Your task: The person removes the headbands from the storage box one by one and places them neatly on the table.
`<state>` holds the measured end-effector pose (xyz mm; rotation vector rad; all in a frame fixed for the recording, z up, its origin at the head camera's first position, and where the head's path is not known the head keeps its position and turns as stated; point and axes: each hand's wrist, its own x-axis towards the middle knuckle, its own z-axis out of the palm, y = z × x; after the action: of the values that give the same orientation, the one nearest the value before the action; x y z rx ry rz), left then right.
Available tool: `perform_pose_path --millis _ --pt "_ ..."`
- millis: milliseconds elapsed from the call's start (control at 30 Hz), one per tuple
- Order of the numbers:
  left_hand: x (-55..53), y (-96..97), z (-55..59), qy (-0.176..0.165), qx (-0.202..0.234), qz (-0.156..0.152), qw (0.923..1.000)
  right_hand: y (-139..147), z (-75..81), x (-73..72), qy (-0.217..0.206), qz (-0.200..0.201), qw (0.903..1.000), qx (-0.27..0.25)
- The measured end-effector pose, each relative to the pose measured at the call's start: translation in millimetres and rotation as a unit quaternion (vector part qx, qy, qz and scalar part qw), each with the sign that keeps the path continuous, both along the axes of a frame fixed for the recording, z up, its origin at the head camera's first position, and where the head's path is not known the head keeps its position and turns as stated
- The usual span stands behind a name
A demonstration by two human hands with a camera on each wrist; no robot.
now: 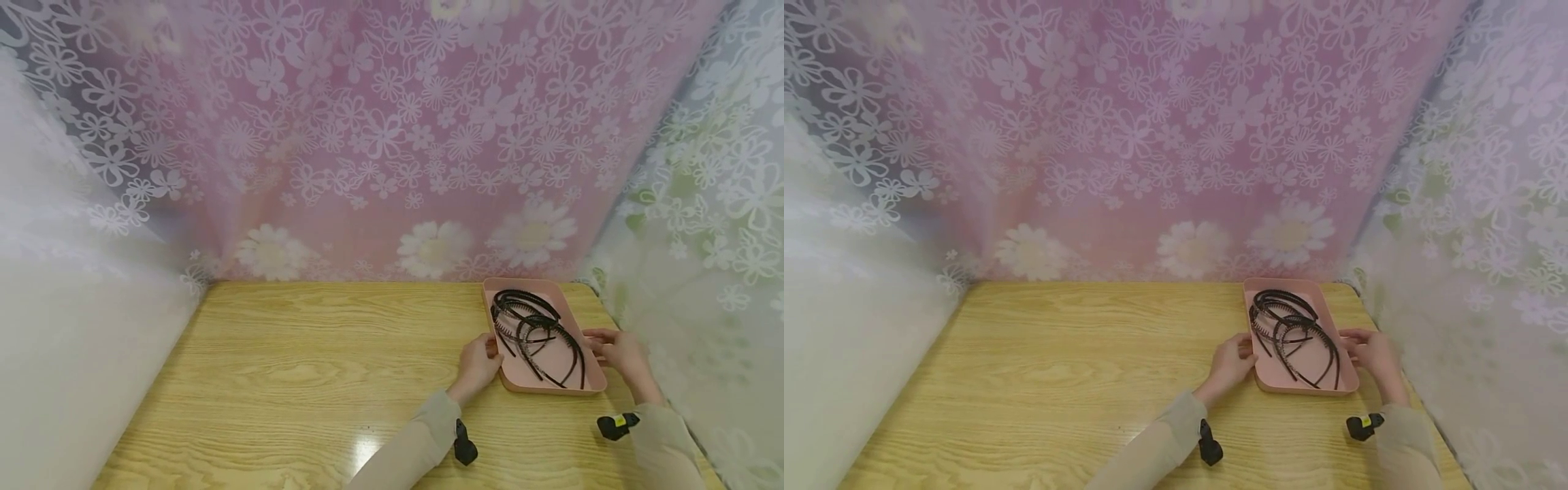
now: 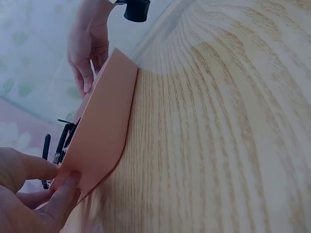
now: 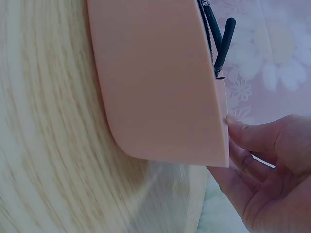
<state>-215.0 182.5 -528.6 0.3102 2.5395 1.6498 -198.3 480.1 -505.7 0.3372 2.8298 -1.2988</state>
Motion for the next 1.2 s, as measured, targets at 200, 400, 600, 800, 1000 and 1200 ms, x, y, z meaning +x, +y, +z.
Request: perform_pose_path --millis 200,400,600,800,1000,1200 --pt "1.0 -6.1 0.4 0.006 0.003 -0.003 1.0000 -5.5 1.3 1.5 -0.007 0.013 0.9998 -0.012" --pt "1.4 -11.6 1.3 -0.002 0.009 -0.006 0.9999 -8.5 -0.7 2.0 -0.005 0.015 0.9999 -0.006" --pt "0.8 -14.7 -0.4 -0.001 0.006 -0.002 1.0000 -11.0 -2.7 2.1 -0.005 0.015 0.9999 -0.005" --pt "1.2 -19.2 -2.1 0.004 0.011 -0.002 0.9999 -16.7 -2.7 3.8 -0.002 0.021 0.9996 -0.016" --pt "1.0 -25.0 -3.8 -0.003 0.022 -0.001 0.9998 -22.8 -4.1 4.0 0.005 0.015 0.9998 -0.014" --pt "1.1 -31.8 -2.2 0.000 0.033 -0.012 0.9994 -27.5 -5.2 3.7 0.011 0.014 0.9996 -0.020"
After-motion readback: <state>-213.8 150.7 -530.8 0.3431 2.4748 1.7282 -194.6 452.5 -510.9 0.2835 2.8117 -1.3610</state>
